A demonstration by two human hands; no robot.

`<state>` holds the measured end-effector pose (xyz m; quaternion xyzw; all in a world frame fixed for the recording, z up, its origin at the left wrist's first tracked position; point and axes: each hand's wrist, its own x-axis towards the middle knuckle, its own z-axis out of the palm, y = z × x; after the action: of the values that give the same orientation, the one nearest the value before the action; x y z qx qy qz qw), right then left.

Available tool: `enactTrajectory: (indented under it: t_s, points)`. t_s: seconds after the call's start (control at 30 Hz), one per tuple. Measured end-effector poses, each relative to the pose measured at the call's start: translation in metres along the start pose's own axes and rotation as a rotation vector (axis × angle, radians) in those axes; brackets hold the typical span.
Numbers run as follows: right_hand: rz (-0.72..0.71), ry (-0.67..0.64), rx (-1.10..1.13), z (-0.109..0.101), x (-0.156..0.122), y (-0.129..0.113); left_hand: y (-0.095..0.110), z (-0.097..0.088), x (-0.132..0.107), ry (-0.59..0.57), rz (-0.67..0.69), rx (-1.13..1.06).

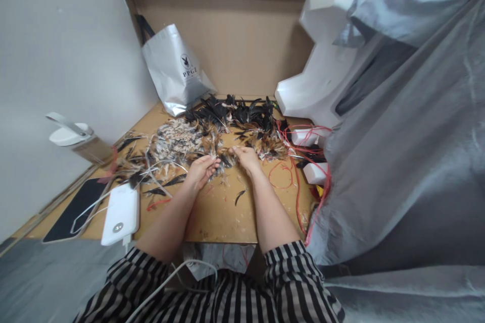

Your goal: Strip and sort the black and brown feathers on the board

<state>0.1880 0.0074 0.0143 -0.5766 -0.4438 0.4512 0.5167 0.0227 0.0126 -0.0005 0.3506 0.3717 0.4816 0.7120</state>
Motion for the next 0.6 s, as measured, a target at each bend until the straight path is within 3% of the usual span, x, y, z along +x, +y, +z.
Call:
enactTrajectory:
  t_s: [0.1, 0.2, 0.6]
  points:
    - [0.064, -0.128, 0.216, 0.005, -0.009, -0.011, -0.002, -0.001, 0.0, -0.034, -0.028, 0.01]
    - [0.069, -0.208, 0.282, 0.014, -0.016, -0.016, -0.003, 0.0, 0.0, -0.067, -0.063, 0.017]
    - [0.079, -0.066, 0.276, 0.038, -0.017, -0.007, -0.005, 0.001, 0.0, -0.069, -0.095, -0.023]
